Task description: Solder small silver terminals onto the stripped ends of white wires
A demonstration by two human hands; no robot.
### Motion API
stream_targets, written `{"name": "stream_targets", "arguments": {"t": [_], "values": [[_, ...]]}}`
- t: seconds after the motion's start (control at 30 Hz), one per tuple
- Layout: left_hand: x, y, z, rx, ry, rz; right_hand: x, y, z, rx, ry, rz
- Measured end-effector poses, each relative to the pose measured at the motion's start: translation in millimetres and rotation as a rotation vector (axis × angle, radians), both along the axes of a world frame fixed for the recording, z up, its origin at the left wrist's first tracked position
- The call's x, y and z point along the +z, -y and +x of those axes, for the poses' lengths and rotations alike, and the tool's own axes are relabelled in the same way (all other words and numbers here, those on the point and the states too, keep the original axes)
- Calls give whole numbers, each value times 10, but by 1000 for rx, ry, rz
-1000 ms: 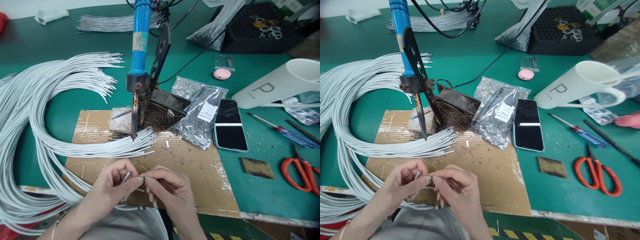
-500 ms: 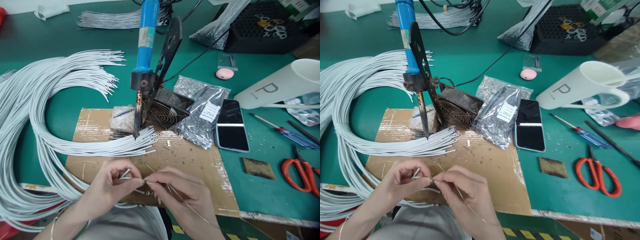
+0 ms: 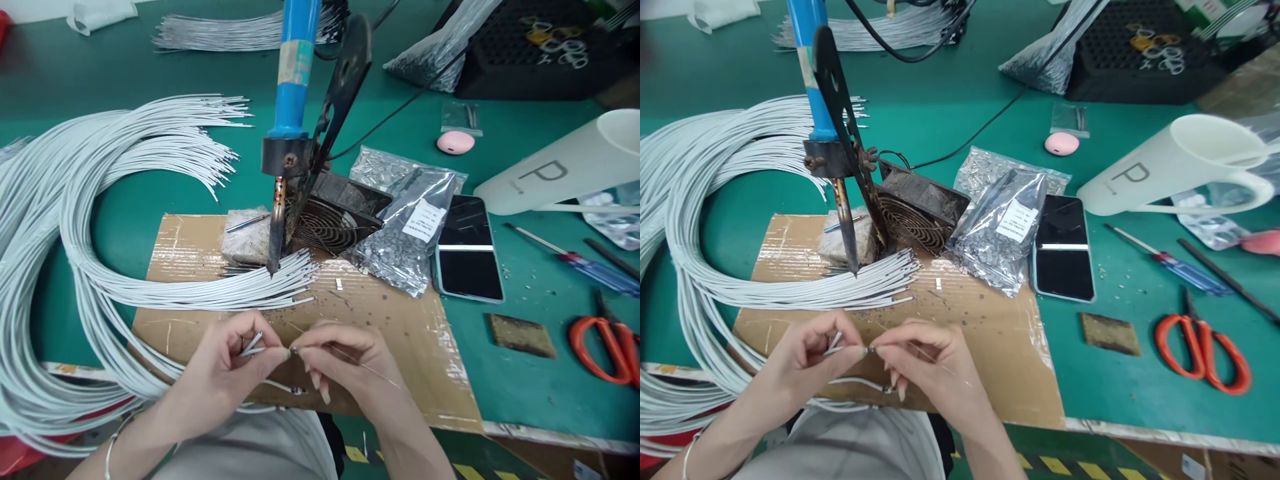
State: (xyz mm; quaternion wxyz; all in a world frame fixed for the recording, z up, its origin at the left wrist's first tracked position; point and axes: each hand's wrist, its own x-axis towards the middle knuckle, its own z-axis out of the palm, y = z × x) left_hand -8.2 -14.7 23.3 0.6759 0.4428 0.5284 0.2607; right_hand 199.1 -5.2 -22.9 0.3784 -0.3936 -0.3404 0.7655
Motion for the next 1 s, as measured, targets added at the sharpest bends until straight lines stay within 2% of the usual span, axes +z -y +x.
{"name": "stream_targets", "arguments": {"t": [0.07,0.13,0.27,0.4,0.63,0.8,0.9,1.0], "values": [[2,-5,38,58,-29,46,-43,47,-46,-80,20,-30],[6,-6,70,85,-42,73,-50,84,-89,-94,20,-45],[1,22,103,117,-75,108,13,127,-159,-122,18,30],[-27,72,103,114,-143,146,135,150,-212,-226,129,75],[-92,175,111,54,-353,383,231,189,-290,-337,209,32],[-105,221,168,86,-245,290,194,274,-401,-444,200,-66],[-57,183,196,141,-122,204,180,283,-421,-463,229,3],[-5,120,204,192,-9,112,180,239,-380,-414,238,63]]}}
